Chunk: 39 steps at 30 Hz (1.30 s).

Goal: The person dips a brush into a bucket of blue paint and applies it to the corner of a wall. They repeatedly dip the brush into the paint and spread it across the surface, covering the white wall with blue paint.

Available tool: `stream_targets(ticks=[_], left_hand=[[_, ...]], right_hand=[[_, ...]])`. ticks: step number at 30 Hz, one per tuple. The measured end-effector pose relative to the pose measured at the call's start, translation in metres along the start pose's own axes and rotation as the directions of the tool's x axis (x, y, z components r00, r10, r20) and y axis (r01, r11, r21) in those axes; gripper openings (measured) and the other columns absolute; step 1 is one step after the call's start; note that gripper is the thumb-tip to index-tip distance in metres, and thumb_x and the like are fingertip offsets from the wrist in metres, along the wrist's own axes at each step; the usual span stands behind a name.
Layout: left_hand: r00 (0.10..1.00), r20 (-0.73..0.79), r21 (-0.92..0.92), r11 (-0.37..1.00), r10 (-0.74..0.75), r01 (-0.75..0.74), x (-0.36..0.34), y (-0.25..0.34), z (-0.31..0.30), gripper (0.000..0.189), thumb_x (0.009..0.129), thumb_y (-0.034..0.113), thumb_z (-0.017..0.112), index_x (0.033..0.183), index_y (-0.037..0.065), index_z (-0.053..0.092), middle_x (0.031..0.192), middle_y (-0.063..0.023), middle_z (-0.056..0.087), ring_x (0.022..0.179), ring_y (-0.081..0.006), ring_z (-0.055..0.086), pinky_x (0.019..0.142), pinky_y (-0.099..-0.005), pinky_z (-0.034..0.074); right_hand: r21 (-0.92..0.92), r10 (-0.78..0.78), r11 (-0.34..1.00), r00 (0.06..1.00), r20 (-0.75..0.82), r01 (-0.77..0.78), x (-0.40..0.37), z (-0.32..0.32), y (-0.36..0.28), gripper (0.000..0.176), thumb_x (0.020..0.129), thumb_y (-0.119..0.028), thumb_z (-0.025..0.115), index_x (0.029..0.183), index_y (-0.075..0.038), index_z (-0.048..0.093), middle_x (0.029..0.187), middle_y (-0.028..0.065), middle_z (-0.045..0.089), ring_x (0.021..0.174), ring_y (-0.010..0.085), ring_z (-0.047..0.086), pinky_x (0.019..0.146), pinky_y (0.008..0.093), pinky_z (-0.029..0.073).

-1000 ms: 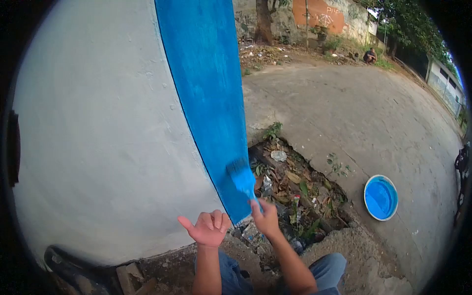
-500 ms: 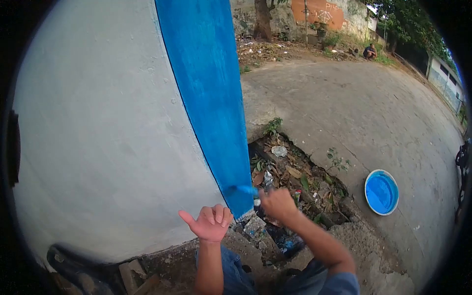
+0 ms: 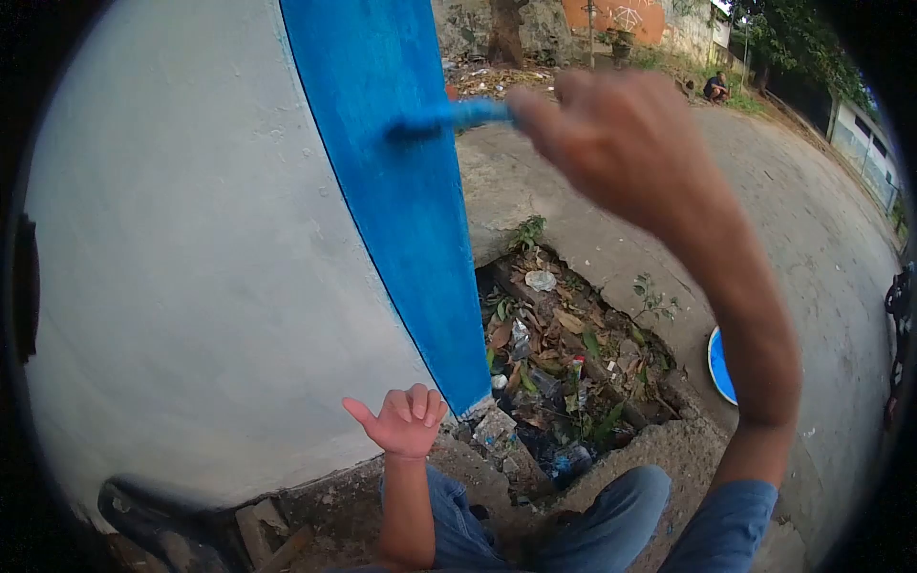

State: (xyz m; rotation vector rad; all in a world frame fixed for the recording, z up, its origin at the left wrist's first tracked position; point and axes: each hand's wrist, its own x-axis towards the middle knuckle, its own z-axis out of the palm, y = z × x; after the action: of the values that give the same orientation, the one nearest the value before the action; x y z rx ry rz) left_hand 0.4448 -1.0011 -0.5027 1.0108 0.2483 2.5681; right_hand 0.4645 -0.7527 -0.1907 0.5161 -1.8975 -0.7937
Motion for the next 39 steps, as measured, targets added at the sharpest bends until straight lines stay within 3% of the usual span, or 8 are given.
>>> stream_targets(ticks=[3,7,9,13,20,26,34,39], left_hand=[[1.000,0.008,-0.015,1.000,-0.020,0.020,-0.001,-0.002,-0.005,0.087,0.077,0.080,0.026,0.081,0.001,0.063,0.079,-0.0110,0.054,0.074,-0.0204,0.046,0.064,-0.0299,0.032],[0.999,0.007,-0.015,0.999,-0.032,0.032,0.001,-0.004,-0.007,0.087,0.077,0.079,0.027,0.083,0.001,0.064,0.079,-0.0110,0.054,0.075,-0.0208,0.047,0.066,-0.0304,0.033],[0.999,-0.007,-0.011,0.999,-0.047,0.047,0.002,-0.004,-0.008,0.087,0.077,0.079,0.027,0.084,0.000,0.064,0.080,-0.0112,0.055,0.075,-0.0206,0.047,0.066,-0.0308,0.034],[1.000,-0.028,0.007,1.000,-0.005,0.006,0.002,-0.005,-0.005,0.085,0.080,0.076,0.024,0.081,0.001,0.064,0.083,-0.0131,0.057,0.070,-0.0213,0.042,0.062,-0.0307,0.035],[1.000,-0.014,0.025,1.000,0.001,-0.001,0.003,-0.007,-0.002,0.085,0.079,0.076,0.025,0.082,0.001,0.065,0.082,-0.0131,0.057,0.069,-0.0209,0.041,0.062,-0.0305,0.034],[0.997,-0.080,0.010,1.000,-0.014,0.015,0.009,-0.018,-0.006,0.085,0.079,0.077,0.027,0.078,0.001,0.065,0.082,-0.0134,0.058,0.069,-0.0211,0.042,0.061,-0.0309,0.034],[0.996,-0.057,-0.027,0.998,-0.063,0.062,0.013,-0.028,-0.022,0.087,0.077,0.078,0.026,0.084,0.002,0.068,0.086,-0.0109,0.060,0.073,-0.0204,0.044,0.064,-0.0305,0.031],[0.995,-0.074,-0.029,0.997,-0.071,0.069,0.014,-0.029,-0.025,0.087,0.078,0.078,0.026,0.082,0.002,0.068,0.086,-0.0117,0.061,0.072,-0.0204,0.044,0.063,-0.0304,0.032]], right_hand=[[-0.058,0.009,0.998,0.949,-0.314,-0.029,0.020,0.001,0.034,0.013,0.088,-0.020,0.055,0.100,-0.014,0.056,0.052,-0.0012,0.043,0.038,0.0081,0.037,0.030,0.0262,0.029],[0.008,0.061,0.998,0.936,-0.347,-0.062,0.044,-0.012,0.035,0.013,0.090,-0.012,0.054,0.084,-0.003,0.061,0.054,0.0040,0.052,0.035,0.0070,0.036,0.025,0.0221,0.033],[-0.185,0.055,0.977,0.967,-0.248,-0.103,0.032,0.023,0.021,0.019,0.090,-0.020,0.053,0.107,-0.011,0.056,0.053,-0.0008,0.045,0.039,0.0064,0.037,0.030,0.0243,0.029],[-0.115,0.053,0.991,0.995,-0.085,-0.063,-0.012,0.027,-0.047,0.030,0.082,-0.008,0.051,0.109,0.003,0.055,0.060,0.0050,0.049,0.047,0.0122,0.051,0.034,0.0256,0.038],[0.184,-0.196,0.967,0.974,0.111,0.174,-0.071,0.021,-0.094,0.039,0.073,-0.011,0.056,0.105,0.011,0.056,0.057,0.0047,0.047,0.048,0.0132,0.048,0.037,0.0242,0.036],[0.439,-0.394,0.846,0.910,0.131,0.303,-0.048,0.019,-0.070,0.018,0.077,-0.014,0.054,0.078,0.004,0.056,0.053,0.0041,0.049,0.044,0.0144,0.050,0.037,0.0272,0.038],[0.170,-0.338,0.929,0.941,0.029,0.329,0.044,0.008,-0.005,0.010,0.075,-0.009,0.059,0.070,-0.002,0.054,0.052,0.0040,0.052,0.044,0.0151,0.055,0.037,0.0305,0.041],[-0.187,-0.244,0.959,0.958,-0.151,0.215,0.069,-0.011,0.037,0.007,0.088,-0.018,0.052,0.089,-0.012,0.056,0.054,0.0001,0.047,0.041,0.0099,0.045,0.031,0.0257,0.032]])
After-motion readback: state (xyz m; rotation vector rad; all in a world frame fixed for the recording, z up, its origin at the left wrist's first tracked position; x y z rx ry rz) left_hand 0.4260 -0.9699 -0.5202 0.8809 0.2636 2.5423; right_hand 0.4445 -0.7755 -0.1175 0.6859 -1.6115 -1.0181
